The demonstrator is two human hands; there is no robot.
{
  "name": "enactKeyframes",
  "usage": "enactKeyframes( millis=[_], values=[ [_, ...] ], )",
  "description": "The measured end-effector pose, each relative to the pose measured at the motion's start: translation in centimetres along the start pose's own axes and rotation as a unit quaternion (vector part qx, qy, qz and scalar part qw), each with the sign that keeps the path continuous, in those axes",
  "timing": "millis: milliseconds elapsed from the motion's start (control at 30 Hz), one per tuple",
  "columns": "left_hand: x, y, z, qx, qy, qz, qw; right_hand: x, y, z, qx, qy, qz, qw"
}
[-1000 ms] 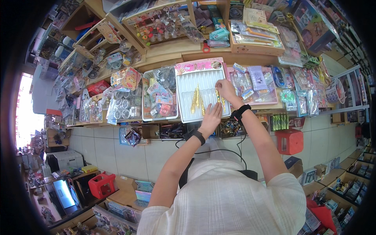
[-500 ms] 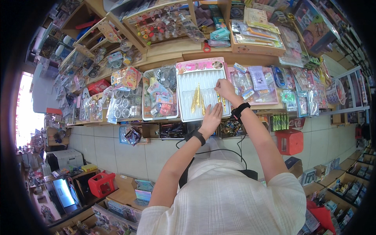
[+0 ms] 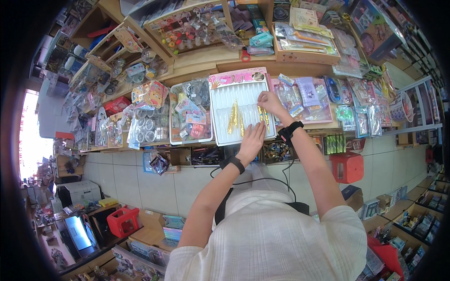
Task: The person picks up and organizes various stationary items such as packaged notebooks and sticker sheets from a wall rack, then moves to a display table where they handle boxed pens and other small merchandise, placing them into different positions.
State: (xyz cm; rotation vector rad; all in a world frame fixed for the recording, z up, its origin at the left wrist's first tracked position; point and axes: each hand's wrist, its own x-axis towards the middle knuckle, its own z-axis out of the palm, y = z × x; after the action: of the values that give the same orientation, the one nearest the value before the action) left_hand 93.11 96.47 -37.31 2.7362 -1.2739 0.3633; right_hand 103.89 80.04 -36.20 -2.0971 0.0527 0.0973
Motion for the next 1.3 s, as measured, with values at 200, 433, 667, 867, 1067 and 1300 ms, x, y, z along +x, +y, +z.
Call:
enactKeyframes(
  millis=[200,433,667,867,1067,1300],
  values=[
    [0.1,-0.1,0.1,-0.005,0.012,0.002,1.0,-0.8,-0.7,0.8,-0.125,0.049,-0.051,0.99],
    [0.0,-0.1,0.2,0.013,0.018,0.008,1.0,-1.3,-1.6,0.7,-0.201,0.085,-0.048,0.975],
    [0.1,-0.2,0.0,0.02,0.009,0.011,1.0,-2.5,-1.6,-0.3,-0.287,0.144,-0.011,0.947],
    [0.3,-0.3,0.2,0.019,0.008,0.014,1.0,-2.4,-0.4,-0.7,-0.171,0.067,-0.012,0.983],
    [0.6,-0.1,0.6,0.007,0.009,0.017,1.0,-2.2,0.8,-0.1,-0.18,0.081,-0.036,0.98],
    [0.6,0.1,0.8,0.001,0.008,0.019,1.0,-2.4,0.6,-0.2,-0.173,0.083,-0.021,0.981]
  ],
)
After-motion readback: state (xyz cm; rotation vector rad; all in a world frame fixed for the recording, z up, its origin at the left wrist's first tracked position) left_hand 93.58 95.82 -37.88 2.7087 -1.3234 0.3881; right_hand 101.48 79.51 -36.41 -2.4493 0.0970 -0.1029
